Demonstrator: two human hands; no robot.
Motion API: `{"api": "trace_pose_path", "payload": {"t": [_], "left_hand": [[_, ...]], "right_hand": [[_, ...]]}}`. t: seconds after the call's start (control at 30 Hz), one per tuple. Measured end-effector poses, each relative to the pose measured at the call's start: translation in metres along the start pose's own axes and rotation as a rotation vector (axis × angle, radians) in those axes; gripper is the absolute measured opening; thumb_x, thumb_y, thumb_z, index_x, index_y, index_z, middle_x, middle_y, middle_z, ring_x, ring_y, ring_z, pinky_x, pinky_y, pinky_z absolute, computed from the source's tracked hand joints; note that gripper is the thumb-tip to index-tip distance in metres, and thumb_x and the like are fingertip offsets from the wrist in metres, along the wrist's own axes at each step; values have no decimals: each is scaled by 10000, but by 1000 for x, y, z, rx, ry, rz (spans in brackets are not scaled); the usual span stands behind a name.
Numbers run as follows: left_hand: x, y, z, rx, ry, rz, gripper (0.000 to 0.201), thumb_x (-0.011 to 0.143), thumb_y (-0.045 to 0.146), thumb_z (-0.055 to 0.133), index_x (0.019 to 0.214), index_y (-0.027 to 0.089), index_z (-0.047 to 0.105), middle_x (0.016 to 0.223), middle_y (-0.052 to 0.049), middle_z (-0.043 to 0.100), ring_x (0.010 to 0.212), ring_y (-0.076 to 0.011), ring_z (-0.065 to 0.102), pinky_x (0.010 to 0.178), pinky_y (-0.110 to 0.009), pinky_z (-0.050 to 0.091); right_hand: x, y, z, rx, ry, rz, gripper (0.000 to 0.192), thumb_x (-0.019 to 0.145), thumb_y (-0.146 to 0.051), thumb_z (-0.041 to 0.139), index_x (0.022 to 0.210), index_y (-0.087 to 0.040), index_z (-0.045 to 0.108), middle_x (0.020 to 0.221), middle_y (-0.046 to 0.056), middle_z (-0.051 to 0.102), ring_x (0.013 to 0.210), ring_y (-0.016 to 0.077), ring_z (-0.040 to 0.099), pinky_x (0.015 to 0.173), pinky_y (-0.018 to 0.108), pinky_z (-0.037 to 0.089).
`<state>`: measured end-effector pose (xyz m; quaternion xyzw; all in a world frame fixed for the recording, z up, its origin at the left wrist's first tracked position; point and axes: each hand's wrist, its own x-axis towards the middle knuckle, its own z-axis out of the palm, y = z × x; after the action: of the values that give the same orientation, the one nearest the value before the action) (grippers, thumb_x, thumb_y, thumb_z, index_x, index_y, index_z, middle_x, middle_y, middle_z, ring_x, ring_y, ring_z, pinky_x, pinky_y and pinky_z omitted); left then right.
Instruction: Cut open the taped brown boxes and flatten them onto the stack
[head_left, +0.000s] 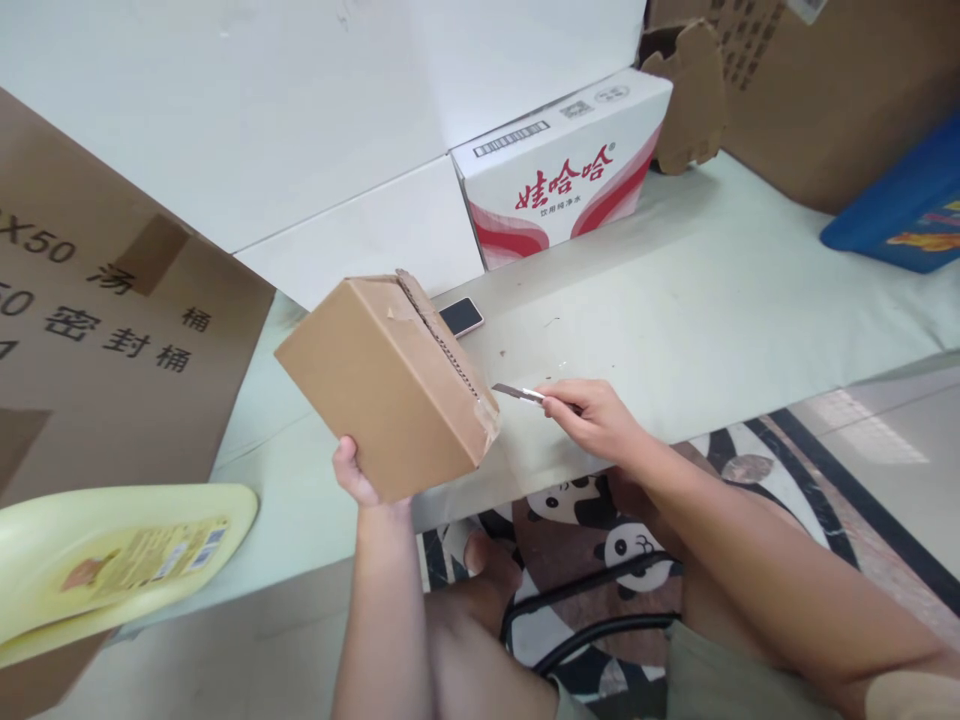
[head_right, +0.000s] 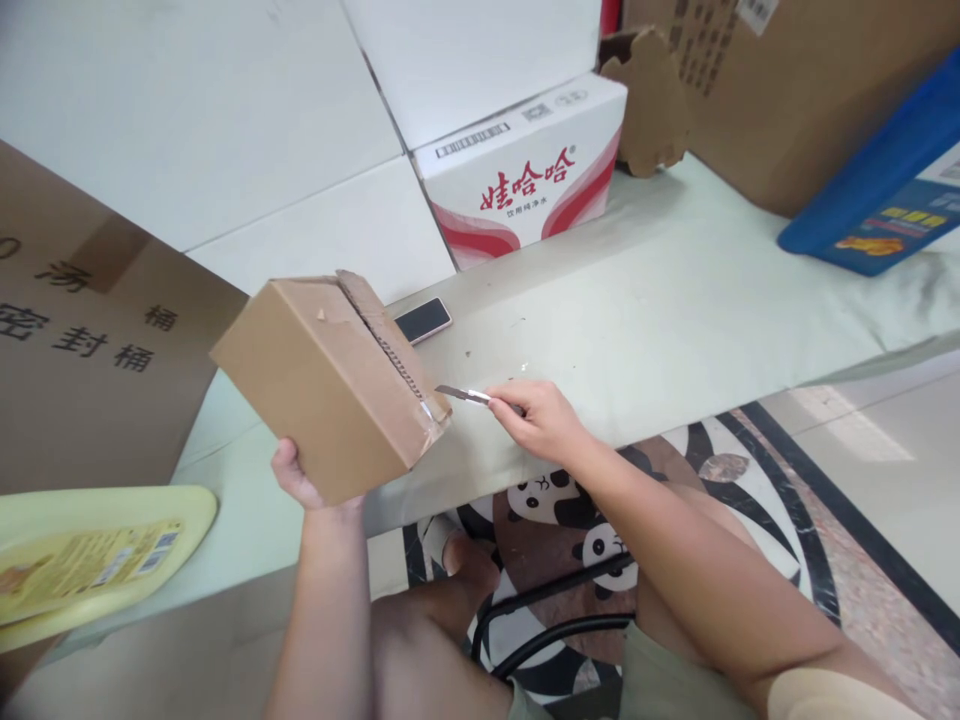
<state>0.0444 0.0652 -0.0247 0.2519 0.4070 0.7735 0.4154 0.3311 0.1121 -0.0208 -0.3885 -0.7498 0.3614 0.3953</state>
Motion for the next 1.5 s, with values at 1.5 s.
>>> {"api": "trace_pose_path", "payload": {"t": [1.5], "left_hand": [[1, -2, 9, -135, -16, -40, 460, 765, 548, 729, 1132, 272, 703, 1149, -26, 755, 1077, -254, 683, 880, -368, 568]], "right_hand": [[-4, 9, 4, 41, -67, -47, 310, 986, -284, 480, 924, -178, 764, 696, 29, 674, 616, 134, 593, 616, 244, 429]]}}
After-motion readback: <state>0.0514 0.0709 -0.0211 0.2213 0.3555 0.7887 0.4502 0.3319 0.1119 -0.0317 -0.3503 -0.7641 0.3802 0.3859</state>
